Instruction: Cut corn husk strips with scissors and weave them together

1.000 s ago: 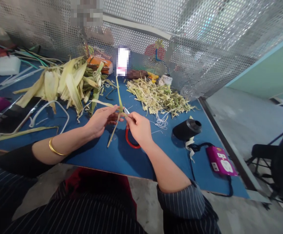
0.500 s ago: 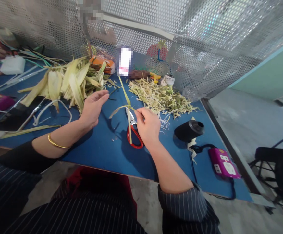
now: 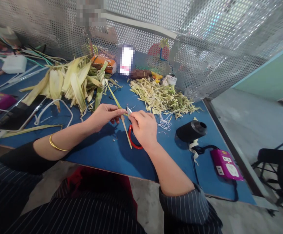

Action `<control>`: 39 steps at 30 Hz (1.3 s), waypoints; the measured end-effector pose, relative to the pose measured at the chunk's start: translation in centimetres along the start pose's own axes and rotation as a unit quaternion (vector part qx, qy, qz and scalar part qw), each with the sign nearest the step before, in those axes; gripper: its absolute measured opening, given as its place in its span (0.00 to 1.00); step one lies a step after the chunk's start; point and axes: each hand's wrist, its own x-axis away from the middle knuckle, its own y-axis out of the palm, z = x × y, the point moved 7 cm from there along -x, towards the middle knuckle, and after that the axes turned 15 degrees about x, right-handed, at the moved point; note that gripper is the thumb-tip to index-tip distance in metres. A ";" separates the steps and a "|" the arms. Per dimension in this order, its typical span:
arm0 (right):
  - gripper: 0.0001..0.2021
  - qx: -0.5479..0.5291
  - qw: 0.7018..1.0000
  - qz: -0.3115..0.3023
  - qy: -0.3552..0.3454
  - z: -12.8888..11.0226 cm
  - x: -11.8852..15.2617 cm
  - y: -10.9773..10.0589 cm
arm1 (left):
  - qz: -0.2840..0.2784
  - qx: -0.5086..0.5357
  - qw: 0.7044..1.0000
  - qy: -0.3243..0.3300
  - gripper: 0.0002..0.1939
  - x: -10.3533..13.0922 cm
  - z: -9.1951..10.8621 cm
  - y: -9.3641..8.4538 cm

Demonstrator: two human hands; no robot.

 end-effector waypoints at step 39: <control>0.12 -0.128 0.990 -0.061 0.012 -1.7 0.8 -0.8 | 0.090 0.251 0.956 -0.119 0.06 -0.3 -2.7 -1.1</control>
